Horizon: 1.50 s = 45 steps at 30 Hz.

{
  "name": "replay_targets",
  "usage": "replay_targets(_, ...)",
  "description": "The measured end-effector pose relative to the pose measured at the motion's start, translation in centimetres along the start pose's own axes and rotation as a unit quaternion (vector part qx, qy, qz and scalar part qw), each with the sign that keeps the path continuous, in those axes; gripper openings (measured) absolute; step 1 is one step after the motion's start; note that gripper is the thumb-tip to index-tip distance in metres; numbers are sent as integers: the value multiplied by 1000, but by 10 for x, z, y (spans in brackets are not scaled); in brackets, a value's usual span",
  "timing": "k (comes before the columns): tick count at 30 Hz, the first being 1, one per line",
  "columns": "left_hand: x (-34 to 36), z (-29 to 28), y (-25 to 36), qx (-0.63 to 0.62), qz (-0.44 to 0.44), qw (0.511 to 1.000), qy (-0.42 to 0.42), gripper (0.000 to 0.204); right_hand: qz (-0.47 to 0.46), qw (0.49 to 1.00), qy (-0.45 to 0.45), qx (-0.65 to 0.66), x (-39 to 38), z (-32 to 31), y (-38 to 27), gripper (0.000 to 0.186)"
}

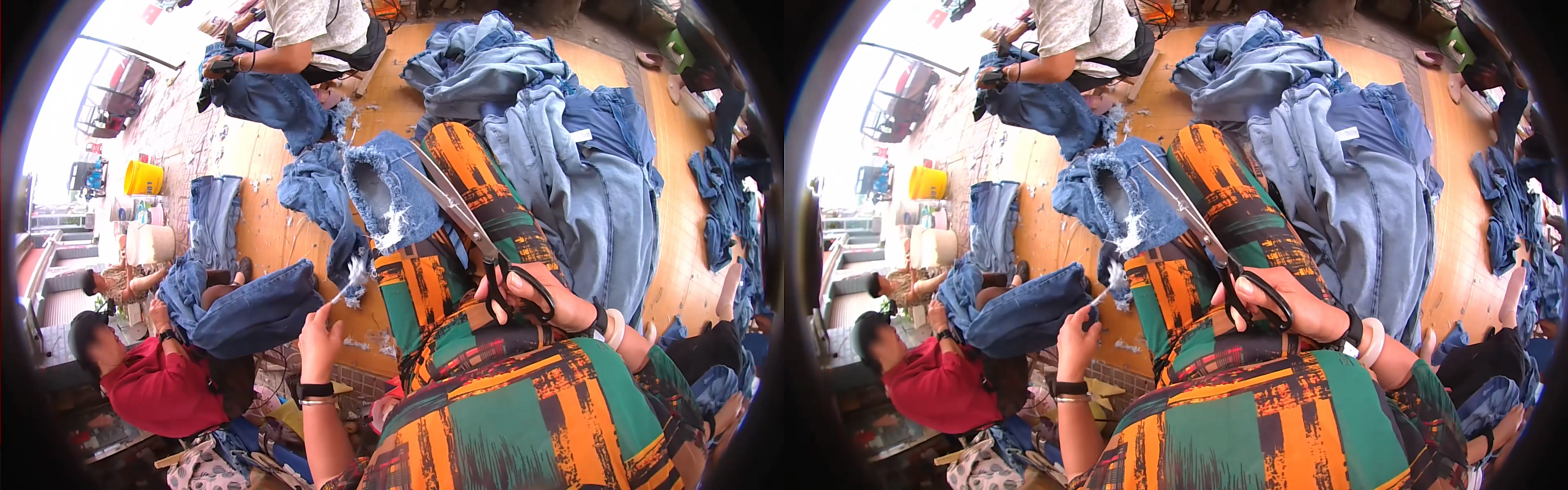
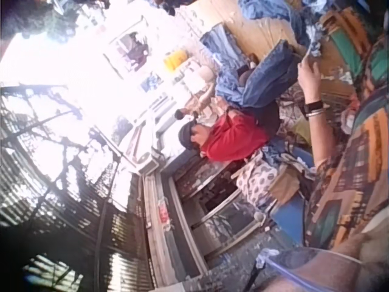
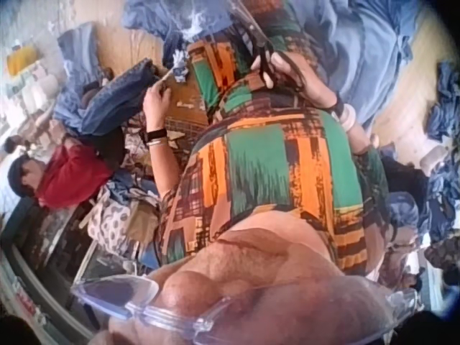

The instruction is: Cutting and trimming denim fabric to finish garments.

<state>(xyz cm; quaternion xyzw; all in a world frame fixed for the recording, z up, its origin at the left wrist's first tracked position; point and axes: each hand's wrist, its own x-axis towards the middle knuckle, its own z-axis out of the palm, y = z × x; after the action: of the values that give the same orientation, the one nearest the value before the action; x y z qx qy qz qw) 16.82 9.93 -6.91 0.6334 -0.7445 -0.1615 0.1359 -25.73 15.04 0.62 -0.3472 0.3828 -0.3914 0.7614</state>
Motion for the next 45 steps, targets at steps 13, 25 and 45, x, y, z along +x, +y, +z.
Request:
replay_targets(13, 105, -22, 218, -283, 110, 953, -1, 39, -6, 1000, 18, 10, -3, -7, 4, 51)
replay_targets(25, 120, 0, 193, -450, -122, 877, -117, 32, -7, 1000, 11, 2, -2, -5, 0, 50)
replay_targets(45, 104, -16, 176, -586, -92, 789, -163, 17, 36, 996, -77, 24, -19, -17, -17, 54)
